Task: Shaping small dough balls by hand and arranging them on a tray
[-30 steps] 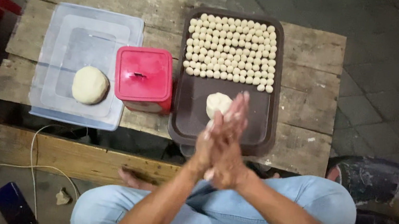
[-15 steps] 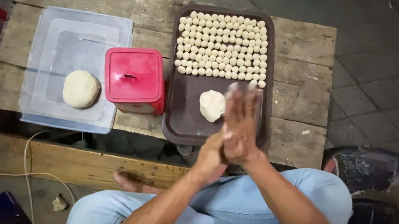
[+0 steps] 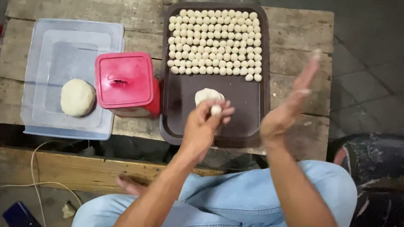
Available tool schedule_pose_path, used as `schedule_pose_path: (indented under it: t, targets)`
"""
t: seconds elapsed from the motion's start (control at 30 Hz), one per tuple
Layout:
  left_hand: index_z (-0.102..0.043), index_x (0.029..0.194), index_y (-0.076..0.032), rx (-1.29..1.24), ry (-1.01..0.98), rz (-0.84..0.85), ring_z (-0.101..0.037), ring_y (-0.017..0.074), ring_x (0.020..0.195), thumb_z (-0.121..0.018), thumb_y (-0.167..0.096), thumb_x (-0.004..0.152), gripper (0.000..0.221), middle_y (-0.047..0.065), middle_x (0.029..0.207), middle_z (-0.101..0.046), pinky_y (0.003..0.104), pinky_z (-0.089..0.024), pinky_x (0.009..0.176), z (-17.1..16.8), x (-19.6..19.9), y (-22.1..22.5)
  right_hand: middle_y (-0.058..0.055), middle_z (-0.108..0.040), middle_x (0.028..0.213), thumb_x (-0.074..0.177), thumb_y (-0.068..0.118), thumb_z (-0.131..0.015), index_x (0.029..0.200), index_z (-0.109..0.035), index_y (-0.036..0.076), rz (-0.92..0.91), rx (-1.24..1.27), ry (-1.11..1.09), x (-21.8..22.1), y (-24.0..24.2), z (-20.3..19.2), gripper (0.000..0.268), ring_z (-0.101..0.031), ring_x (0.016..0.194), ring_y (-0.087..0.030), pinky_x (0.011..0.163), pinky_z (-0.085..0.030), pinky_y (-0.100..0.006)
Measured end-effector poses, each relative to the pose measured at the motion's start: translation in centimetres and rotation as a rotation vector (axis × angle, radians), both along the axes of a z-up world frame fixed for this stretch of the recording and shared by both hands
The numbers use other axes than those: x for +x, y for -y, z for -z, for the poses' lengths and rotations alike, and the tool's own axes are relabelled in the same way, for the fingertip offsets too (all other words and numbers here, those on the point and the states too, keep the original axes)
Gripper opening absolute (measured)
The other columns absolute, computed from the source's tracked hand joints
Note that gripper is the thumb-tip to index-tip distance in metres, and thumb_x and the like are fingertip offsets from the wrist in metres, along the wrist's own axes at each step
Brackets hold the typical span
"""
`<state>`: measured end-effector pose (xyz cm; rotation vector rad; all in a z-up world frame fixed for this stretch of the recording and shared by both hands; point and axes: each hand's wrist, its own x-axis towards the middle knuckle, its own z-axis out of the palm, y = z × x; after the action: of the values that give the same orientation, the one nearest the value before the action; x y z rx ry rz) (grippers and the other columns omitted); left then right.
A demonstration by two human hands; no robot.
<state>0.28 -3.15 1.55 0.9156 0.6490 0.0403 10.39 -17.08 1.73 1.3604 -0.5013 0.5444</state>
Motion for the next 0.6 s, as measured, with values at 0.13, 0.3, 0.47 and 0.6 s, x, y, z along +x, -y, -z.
schedule_pose_path:
  t: [0.13,0.3,0.47,0.6]
  targets:
    - [-0.060,0.123,-0.001,0.758,0.275,0.260,-0.075,0.0303,0.100,-0.072,-0.002,0.091,0.035,0.017,0.111,-0.074,0.037,-0.062,0.079,-0.5,4.0,-0.4,-0.010,-0.014,0.174,0.115,0.052,-0.015,0.167,-0.017,0.012,0.739,-1.089,-0.221,0.4,1.0,-1.5,0.065,-0.012,0.162,-0.034,0.133,-0.008,-0.058]
    - [-0.069,0.113,-0.006,1.437,0.516,0.334,-0.057,0.0365,0.098,-0.076,0.008,0.082,0.035,0.015,0.105,-0.051,0.044,-0.046,0.084,4.9,10.1,0.4,-0.010,-0.035,0.170,0.113,0.061,-0.025,0.161,-0.036,0.012,1.627,-2.546,-0.550,1.3,2.7,-2.0,0.069,-0.025,0.163,-0.029,0.138,-0.017,-0.050]
    - [-0.066,0.112,-0.008,1.721,0.208,0.565,-0.060,0.0288,0.097,-0.075,-0.016,0.091,0.024,0.012,0.102,-0.073,0.043,-0.044,0.085,5.5,12.2,1.7,-0.010,-0.044,0.165,0.112,0.059,-0.029,0.157,-0.045,0.014,1.485,-2.583,-0.567,1.2,2.8,-3.2,0.066,-0.032,0.160,-0.032,0.132,-0.023,-0.050]
    - [-0.073,0.100,-0.022,1.951,0.221,0.497,-0.055,0.0317,0.098,-0.073,-0.031,0.087,0.016,0.004,0.104,-0.064,0.047,-0.040,0.081,9.9,13.3,1.3,-0.015,-0.039,0.166,0.115,0.052,-0.027,0.157,-0.040,0.006,1.515,-2.528,-0.476,0.9,3.0,-4.3,0.064,-0.028,0.161,-0.028,0.139,-0.020,-0.045]
